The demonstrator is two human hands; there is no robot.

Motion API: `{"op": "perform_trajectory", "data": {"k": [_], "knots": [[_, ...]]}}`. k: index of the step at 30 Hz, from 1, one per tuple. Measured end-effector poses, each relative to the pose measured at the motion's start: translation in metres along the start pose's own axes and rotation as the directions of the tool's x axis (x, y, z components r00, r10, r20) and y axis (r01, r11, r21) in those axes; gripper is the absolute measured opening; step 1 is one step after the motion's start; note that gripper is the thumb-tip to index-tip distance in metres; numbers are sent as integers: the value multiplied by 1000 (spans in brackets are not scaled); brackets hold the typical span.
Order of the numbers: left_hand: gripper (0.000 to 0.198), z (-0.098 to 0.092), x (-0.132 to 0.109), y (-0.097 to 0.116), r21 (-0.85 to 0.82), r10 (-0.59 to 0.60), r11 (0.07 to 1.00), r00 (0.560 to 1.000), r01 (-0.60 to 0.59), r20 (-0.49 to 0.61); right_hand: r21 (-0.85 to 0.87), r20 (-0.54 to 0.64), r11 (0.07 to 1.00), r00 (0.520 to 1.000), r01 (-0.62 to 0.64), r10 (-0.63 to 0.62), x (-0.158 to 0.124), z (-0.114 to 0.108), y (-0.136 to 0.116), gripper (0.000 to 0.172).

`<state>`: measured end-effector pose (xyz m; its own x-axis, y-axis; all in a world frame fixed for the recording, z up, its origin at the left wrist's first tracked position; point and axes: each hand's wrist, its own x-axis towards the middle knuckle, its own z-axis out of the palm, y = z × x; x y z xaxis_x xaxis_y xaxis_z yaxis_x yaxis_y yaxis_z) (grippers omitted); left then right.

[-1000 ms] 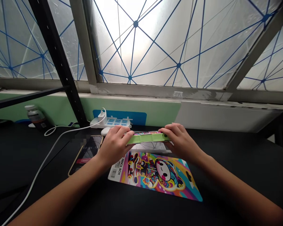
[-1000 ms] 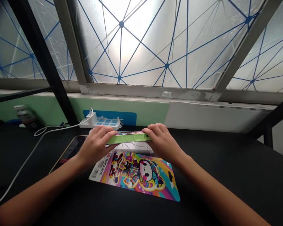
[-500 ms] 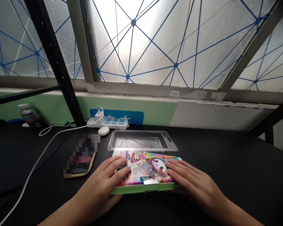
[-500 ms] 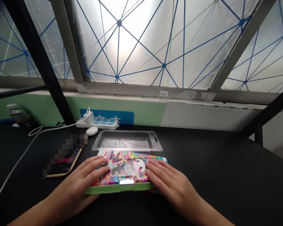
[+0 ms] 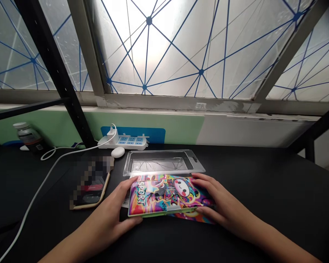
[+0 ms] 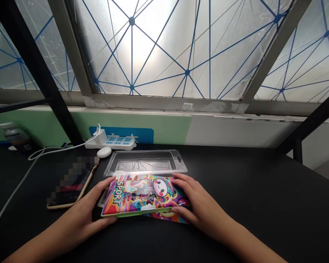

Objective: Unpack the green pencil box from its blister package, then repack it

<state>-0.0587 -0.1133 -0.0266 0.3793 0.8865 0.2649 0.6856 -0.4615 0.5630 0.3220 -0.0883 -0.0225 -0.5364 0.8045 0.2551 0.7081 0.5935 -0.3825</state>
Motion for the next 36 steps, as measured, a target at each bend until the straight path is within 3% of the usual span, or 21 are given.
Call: {"op": "perform_trajectory", "data": {"k": [4,6,8,11,16,19,21,25,28,31,36], "knots": [[92,-1,2,-1,-21,-25,999,1000,25,3,76,-11,997,1000,4,-3,7,-9,3,59],[94,-1,3,0,-28,-40,999,999,40,24,145,-42,989,999,-25,32,12,-15,3,47],[99,-1,4,2,-35,-54,998,998,55,37,242,-75,963,987,-119,141,18,-19,4,38],[110,-2,6,7,-57,-89,994,994,93,68,391,-105,880,937,-269,333,25,-17,7,46],[118,-5,7,14,-89,-85,992,993,92,81,553,-125,777,893,-300,433,22,-7,10,40],[116,-6,5,13,-98,-111,988,990,119,82,466,-156,835,902,-291,402,12,-8,10,39],[111,-7,4,12,-111,-144,982,986,153,85,361,-178,904,935,-227,306,5,-12,9,45],[72,-10,7,14,-120,-159,978,983,170,92,316,-99,948,992,-44,79,-3,-17,8,61],[49,-13,10,16,-144,-153,975,983,167,104,383,-26,924,1000,-3,14,-5,-15,8,73],[50,-13,10,15,-149,-143,976,984,158,106,359,-19,933,999,-22,31,-6,-13,8,69],[69,-9,5,8,-125,-88,986,984,108,156,266,-74,953,983,-145,170,-7,-14,4,38]]}}
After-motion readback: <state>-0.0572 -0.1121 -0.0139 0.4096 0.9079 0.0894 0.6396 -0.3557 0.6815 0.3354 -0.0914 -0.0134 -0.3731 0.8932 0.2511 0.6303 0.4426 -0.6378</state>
